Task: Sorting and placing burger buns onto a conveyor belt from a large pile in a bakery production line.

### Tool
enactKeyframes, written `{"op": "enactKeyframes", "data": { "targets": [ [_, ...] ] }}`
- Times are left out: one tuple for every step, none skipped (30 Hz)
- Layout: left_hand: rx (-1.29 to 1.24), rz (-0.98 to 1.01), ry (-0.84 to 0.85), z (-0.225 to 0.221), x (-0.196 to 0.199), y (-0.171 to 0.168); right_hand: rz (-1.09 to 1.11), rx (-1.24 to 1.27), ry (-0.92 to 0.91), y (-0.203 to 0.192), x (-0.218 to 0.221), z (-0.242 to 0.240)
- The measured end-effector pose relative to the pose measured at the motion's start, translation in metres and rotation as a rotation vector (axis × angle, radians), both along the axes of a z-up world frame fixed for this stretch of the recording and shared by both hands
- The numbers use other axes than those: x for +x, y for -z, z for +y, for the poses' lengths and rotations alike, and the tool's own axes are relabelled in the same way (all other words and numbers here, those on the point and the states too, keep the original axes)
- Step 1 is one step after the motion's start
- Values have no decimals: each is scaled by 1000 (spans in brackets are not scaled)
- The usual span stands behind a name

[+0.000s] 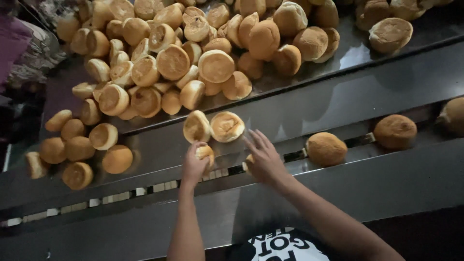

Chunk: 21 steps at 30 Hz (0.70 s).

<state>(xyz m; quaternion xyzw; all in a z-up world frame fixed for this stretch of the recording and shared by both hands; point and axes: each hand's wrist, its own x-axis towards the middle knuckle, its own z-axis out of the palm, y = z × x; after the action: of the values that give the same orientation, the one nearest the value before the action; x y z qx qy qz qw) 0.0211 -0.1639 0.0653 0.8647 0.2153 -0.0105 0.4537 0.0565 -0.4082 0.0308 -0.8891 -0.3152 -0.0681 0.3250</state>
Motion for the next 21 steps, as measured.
{"op": "enactKeyframes", "data": {
  "targets": [
    [-10,0,-1,-3,-2,0,0,-10,-1,1,10,15],
    [-23,19,44,-5,-3,-1,-8,-109,-12,2,19,32],
    [-34,43,87,-6,-8,-2,-12,-206,-26,3,27,49],
    [-42,47,83,-8,-7,-2,-8,-214,-30,19,39,56],
    [-37,55,103,-9,-8,-3,-50,-217,34,36,52,64],
    [-32,64,124,-10,-8,-4,-91,-220,99,53,64,71],
    [-36,66,120,-8,-4,0,-89,-225,95,57,64,71],
    [4,75,126,-6,-1,4,-26,-115,134,62,63,70],
    [42,75,133,-6,2,12,28,-8,173,69,64,68],
    [34,69,130,3,8,31,21,-16,170,73,64,62],
    [40,8,118,9,14,50,366,157,180,76,64,54],
    [47,-52,107,14,21,67,710,331,190,78,65,44],
    [39,-51,104,22,25,83,711,322,191,46,45,37],
    [-53,-76,73,28,29,98,950,395,235,14,26,28],
    [-137,-104,52,36,37,112,1184,482,282,-18,8,21],
    [-138,-106,60,31,31,97,1180,486,290,4,7,13],
    [-497,-107,-1,26,23,80,1200,491,427,25,3,6],
    [-854,-102,-67,21,15,64,1217,495,566,47,0,-1],
    [-854,-92,-47,20,11,53,1214,509,584,73,1,-6],
    [-1013,-92,-29,19,6,43,1060,281,584,101,2,-11],
    [-1174,-90,-24,17,-1,32,906,48,572,127,2,-18]
  ]
}}
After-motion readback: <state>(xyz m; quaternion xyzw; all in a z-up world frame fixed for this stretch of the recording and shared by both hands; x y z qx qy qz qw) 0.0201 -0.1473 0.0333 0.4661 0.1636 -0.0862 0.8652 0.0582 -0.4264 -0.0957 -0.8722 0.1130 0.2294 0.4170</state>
